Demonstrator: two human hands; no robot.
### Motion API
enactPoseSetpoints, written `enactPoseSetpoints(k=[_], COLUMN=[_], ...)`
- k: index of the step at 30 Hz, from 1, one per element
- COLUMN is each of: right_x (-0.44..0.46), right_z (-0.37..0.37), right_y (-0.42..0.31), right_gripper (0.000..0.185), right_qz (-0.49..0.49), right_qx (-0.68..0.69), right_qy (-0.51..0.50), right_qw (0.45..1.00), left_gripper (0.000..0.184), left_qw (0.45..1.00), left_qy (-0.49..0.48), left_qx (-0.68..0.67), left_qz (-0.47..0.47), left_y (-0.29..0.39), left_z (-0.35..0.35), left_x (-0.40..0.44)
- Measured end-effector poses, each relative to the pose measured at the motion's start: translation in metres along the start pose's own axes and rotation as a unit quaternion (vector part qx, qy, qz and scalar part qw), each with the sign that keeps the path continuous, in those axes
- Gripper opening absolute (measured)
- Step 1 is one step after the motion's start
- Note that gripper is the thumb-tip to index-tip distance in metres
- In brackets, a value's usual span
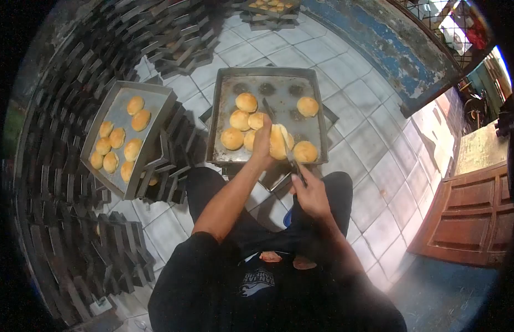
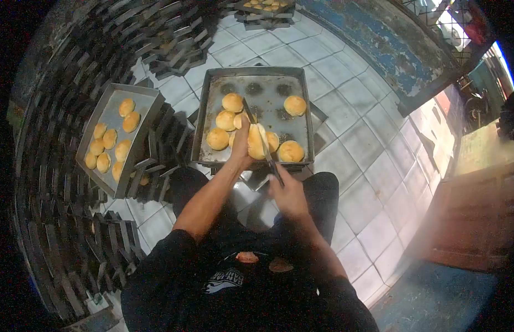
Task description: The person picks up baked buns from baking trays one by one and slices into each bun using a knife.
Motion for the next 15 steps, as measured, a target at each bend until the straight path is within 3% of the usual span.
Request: enactPoseSetpoints(k=[6,8,11,15], right_x=[-0.004,-0.034,-0.032,0.016], right_z=[0.009,0.012,0.011,0.002], right_y=[0.0,0.003,0.028,-0.005], right_gripper=[0.044,0.047,0.047,0.047], right_qz=[-0.013,0.045,0.026,0.008], right_qx=[-0.041,-0.006,-0.009,-0.017], right_qy=[-0.018,-0.021,-0.003,-0.016], right_qw=[0.999,0.999,1.0,1.0], left_gripper=[0.057,0.057,0.057,0.057], left_qw=[0.998,0.998,0.998,0.999], left_qy=[0.03,0.04,0.033,0.023], left_qx=[-0.008,-0.01,0.005,0.023], left_qz=[0.055,0.053,0.045,0.013], left_y=[0.03,0.034,0.015,-0.003], left_z=[-0.027,-0.026,-0.019,-0.007], left_x=[0.01,0.008,0.005,0.002])
Point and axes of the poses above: each hand's wrist, its own x-axis towards the middle knuckle, its own z-axis out of the palm, y = z × x, the point moved 10 cm from there along x, towards the middle knuckle, and after that the axes turned 12 degrees about -y, right-handed, at the moved point
